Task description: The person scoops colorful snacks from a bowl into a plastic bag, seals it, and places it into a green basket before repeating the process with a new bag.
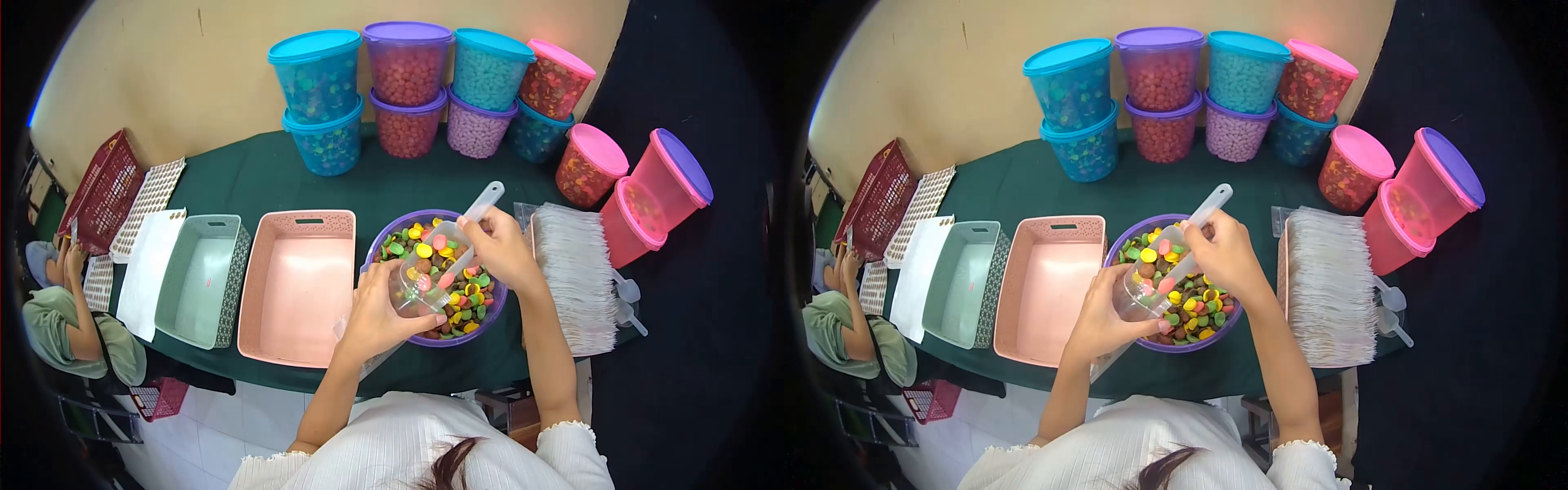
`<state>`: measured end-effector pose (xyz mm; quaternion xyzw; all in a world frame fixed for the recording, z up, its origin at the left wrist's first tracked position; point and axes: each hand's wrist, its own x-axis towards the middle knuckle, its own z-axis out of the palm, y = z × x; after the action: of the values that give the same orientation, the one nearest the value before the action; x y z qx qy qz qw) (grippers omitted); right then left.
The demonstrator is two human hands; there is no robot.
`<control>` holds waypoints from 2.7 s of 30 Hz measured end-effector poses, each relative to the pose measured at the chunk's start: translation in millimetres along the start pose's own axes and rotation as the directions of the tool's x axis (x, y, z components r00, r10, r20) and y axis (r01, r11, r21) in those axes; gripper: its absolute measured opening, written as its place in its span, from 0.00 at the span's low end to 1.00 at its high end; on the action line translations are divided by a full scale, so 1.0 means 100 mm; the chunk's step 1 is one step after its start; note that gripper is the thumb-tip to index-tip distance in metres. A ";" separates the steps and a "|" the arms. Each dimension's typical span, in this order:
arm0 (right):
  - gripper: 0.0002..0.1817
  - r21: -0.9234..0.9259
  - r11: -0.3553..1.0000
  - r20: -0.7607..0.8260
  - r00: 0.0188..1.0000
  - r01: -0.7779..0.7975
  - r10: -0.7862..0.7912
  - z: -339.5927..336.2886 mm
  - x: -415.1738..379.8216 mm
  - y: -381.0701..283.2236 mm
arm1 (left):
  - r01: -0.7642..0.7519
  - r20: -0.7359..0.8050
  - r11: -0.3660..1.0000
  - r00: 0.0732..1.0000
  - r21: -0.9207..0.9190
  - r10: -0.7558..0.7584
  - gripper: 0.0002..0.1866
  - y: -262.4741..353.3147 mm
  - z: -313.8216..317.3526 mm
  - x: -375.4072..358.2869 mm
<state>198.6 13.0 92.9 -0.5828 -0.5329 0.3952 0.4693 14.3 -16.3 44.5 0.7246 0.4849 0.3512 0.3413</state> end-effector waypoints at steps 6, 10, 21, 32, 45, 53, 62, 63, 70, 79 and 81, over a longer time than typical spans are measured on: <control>0.12 -0.277 0.942 0.083 0.982 0.188 -0.171 -0.02 0.13 -0.09 | 0.009 0.021 1.000 1.000 -0.027 -0.008 0.46 0.04 0.01 0.07; 0.12 -0.410 0.885 0.067 0.975 0.221 -0.213 0.05 0.09 -0.27 | 0.022 0.007 0.998 1.000 -0.067 -0.022 0.46 0.00 0.04 0.10; 0.12 -0.374 0.817 0.163 0.898 0.439 -0.408 0.05 0.13 -0.40 | -0.020 -0.029 0.996 0.999 -0.089 0.018 0.40 0.02 0.05 0.16; 0.10 -0.150 0.852 0.294 0.846 0.501 -0.446 -0.08 0.19 -0.41 | 0.022 -0.009 0.989 1.000 -0.149 -0.024 0.42 0.05 -0.03 0.15; 0.08 -0.340 0.929 -0.279 0.927 0.148 -0.250 -0.16 -0.47 0.62 | -0.012 -0.035 0.158 0.989 -0.987 -0.141 0.48 -0.76 -0.44 -0.50; 0.09 -0.255 0.966 -0.441 0.885 0.037 -0.150 -0.11 -0.50 0.91 | -0.006 -0.026 0.148 0.991 -0.989 -0.135 0.48 -0.71 -0.34 -0.48; 0.08 -0.117 0.992 -0.387 0.919 0.039 -0.082 -0.03 -0.60 0.66 | 0.189 0.100 0.500 0.975 -0.845 -0.200 0.45 -0.48 -0.23 -0.47; 0.08 -0.047 0.997 -0.393 0.916 0.068 -0.080 -0.01 -0.59 0.63 | 0.162 0.064 0.511 0.977 -0.844 -0.204 0.44 -0.47 -0.22 -0.47; 0.09 -0.081 0.991 -0.337 0.933 0.109 -0.130 0.14 -0.52 0.69 | 0.195 0.009 0.611 0.956 -0.767 -0.294 0.40 -0.55 -0.15 -0.50; 0.14 0.038 0.999 -0.173 0.985 -0.021 0.028 0.27 -0.41 0.63 | 0.061 -0.014 0.465 0.988 -0.883 -0.155 0.49 -0.53 -0.16 -0.48; 0.14 0.068 0.996 -0.153 0.986 -0.056 0.066 0.25 -0.38 0.61 | 0.080 -0.017 0.569 0.986 -0.819 -0.163 0.52 -0.60 -0.17 -0.51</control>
<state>185.5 -21.2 25.9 -0.6126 -0.4640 0.3796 0.5151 -41.9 -43.6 -5.3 0.4350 0.3328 0.5428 0.6367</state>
